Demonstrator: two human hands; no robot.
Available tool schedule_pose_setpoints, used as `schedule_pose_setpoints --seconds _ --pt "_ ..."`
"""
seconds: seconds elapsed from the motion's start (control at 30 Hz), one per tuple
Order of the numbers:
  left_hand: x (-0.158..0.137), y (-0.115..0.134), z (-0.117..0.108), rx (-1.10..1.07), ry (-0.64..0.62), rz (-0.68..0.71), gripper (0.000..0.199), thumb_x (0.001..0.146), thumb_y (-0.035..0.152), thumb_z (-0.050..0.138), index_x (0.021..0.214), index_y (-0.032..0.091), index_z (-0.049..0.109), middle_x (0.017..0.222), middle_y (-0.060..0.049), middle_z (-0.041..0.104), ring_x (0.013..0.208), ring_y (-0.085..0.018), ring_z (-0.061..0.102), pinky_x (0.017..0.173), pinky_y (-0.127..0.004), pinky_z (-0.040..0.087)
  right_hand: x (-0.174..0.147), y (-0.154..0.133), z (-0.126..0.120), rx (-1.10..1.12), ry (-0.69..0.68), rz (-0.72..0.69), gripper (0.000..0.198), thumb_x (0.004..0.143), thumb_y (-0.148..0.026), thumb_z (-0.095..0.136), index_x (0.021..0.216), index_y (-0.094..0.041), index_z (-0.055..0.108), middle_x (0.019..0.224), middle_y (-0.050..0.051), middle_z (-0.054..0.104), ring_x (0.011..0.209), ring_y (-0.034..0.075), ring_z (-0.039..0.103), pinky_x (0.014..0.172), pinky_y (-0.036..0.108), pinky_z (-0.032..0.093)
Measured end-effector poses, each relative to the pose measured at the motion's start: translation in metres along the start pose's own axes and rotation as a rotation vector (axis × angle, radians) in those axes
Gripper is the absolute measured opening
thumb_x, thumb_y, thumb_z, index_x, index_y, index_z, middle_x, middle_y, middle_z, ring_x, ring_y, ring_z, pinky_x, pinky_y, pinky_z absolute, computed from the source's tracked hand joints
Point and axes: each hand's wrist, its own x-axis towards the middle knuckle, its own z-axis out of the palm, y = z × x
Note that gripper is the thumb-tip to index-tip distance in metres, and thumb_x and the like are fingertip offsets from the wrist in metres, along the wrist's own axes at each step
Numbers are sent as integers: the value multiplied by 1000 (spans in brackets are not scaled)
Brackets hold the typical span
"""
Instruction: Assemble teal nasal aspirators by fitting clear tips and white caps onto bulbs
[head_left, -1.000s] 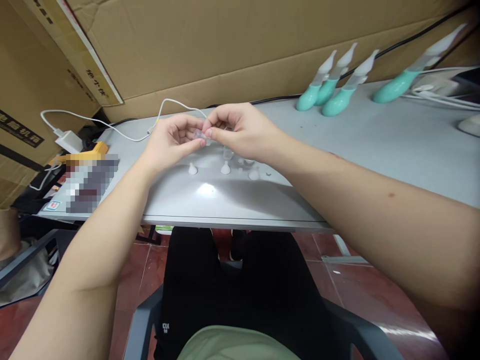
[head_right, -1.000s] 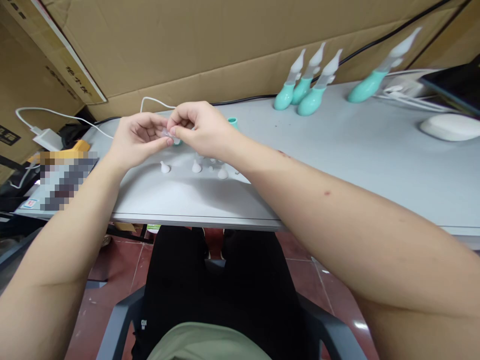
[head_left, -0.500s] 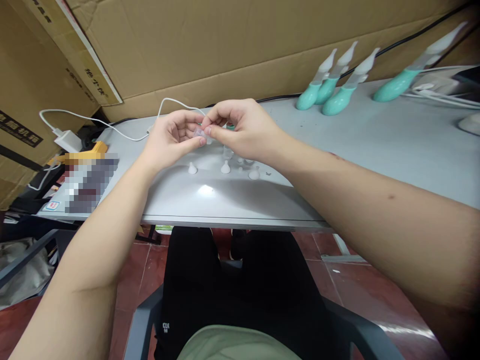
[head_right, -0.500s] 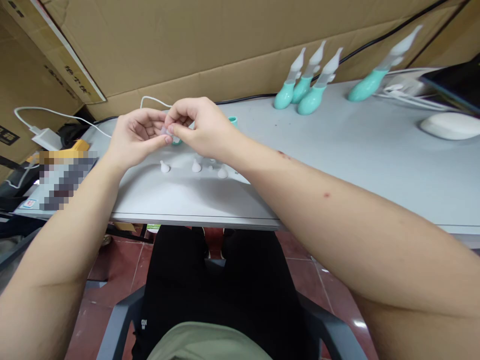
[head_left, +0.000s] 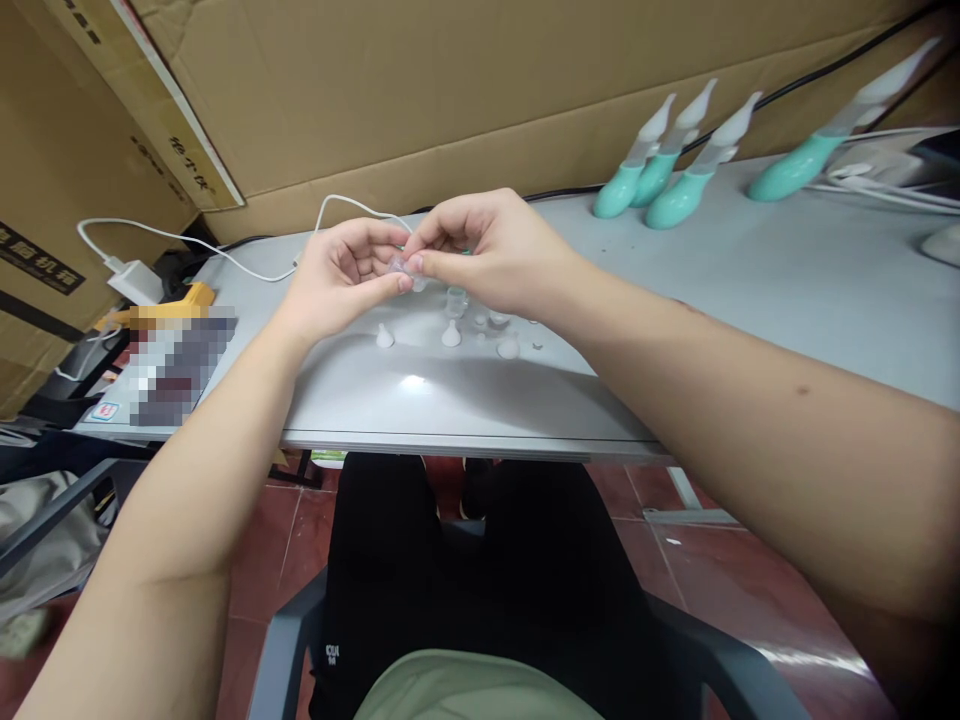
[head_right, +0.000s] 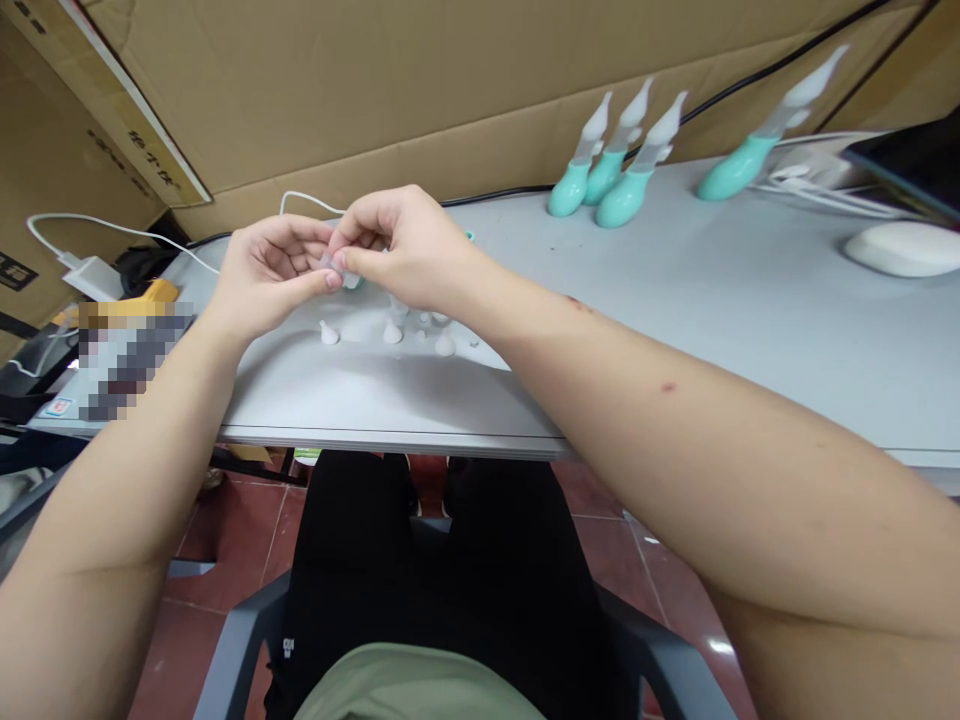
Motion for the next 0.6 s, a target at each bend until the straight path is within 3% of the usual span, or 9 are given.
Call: schedule_pose_setpoints --seconds 0.2,0.43,0.6 --pt "-2 3 1 26 -30 -6 72 70 65 114 118 18 86 108 -5 91 90 -11 87 91 -29 81 0 -1 0 37 -34 45 18 91 -6 83 90 -24 82 99 3 83 95 21 76 95 36 66" --pt "-9 11 5 21 4 -21 82 60 64 118 123 20 88 116 -7 92 98 -13 89 97 -31 81 0 -3 -3 79 -79 87 22 88 -19 96 92 -28 76 103 5 83 103 29 78 104 49 70" --pt "-8 12 6 57 47 29 78 65 70 114 121 21 90 112 -6 92 96 -11 87 94 -29 80 -1 -4 -1 8 -71 43 21 93 -18 90 94 -28 71 100 6 79 100 29 75 102 49 69"
